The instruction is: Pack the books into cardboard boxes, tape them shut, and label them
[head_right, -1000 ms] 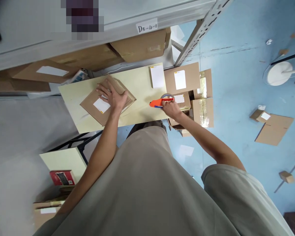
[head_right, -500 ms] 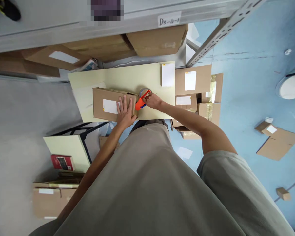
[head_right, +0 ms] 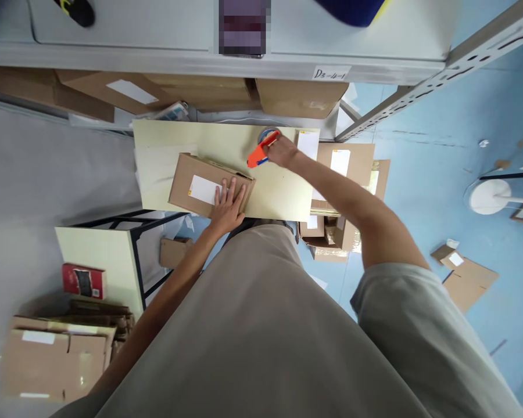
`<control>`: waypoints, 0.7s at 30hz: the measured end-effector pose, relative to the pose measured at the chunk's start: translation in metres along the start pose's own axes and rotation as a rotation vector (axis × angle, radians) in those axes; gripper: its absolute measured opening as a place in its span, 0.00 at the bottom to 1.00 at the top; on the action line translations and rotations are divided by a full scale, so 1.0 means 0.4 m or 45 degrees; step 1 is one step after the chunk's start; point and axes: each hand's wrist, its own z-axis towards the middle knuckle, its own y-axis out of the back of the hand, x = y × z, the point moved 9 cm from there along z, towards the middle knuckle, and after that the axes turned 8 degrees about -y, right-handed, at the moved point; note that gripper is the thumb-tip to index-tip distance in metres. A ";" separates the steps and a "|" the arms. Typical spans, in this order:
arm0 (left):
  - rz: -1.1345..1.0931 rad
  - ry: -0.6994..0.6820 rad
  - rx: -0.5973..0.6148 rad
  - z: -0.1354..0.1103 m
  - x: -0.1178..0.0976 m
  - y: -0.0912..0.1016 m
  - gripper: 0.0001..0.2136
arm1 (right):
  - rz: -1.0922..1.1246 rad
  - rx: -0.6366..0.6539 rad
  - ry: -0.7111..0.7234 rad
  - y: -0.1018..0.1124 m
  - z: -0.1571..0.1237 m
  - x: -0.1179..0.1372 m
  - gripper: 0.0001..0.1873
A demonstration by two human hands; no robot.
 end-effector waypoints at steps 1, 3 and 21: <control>0.004 0.000 0.001 0.000 0.000 0.000 0.49 | 0.007 0.007 0.004 -0.002 0.019 0.036 0.17; 0.020 -0.002 -0.001 0.001 0.000 -0.001 0.49 | 0.037 0.058 -0.025 -0.006 0.034 0.097 0.17; 0.194 -0.058 -0.031 0.002 -0.003 0.013 0.50 | -0.049 0.368 -0.474 0.151 -0.100 0.257 0.11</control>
